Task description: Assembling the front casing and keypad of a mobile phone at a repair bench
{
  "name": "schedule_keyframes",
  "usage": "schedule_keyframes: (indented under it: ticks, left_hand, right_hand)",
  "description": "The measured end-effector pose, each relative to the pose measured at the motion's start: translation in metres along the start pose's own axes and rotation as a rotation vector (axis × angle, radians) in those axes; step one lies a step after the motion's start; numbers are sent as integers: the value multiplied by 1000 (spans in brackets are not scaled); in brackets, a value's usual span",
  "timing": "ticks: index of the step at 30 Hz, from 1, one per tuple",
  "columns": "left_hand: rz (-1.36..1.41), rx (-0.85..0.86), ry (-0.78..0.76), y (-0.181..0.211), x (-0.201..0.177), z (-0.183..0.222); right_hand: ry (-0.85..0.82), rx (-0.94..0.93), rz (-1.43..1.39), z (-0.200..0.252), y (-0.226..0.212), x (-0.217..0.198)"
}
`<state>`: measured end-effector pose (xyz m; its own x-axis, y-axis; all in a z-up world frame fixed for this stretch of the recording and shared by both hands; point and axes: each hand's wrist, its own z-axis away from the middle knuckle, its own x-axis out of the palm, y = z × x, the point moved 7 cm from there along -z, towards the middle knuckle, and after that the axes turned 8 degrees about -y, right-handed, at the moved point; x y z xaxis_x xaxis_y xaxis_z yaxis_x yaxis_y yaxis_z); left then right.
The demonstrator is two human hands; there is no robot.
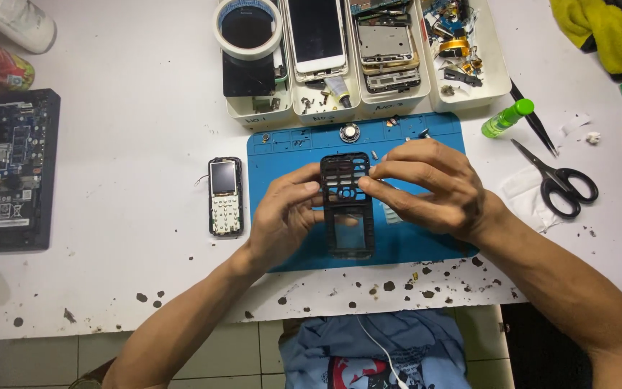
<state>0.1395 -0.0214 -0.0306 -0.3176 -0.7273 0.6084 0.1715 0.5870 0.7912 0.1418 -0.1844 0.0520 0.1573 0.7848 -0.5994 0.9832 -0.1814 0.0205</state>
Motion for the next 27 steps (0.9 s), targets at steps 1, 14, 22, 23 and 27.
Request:
schedule_keyframes:
  ticks: [1,14,22,23,27]
  left_hand:
    - [3,-2,2,1,3,1]
    - [-462,94,98,19,6,5]
    - [-459,86,111,18,7,6]
    - [-456,96,113,18,6,6]
    - [-504,113,129,21,9,7]
  right_hand:
    - [-2,2,-2,1,0,0]
    - [-18,1090,-1082,43,36,43]
    - [-23,1124,-1215,44,34,51]
    - [-24,1130,-1197,42,34,50]
    - [-29,1139,-1124,44,36,46]
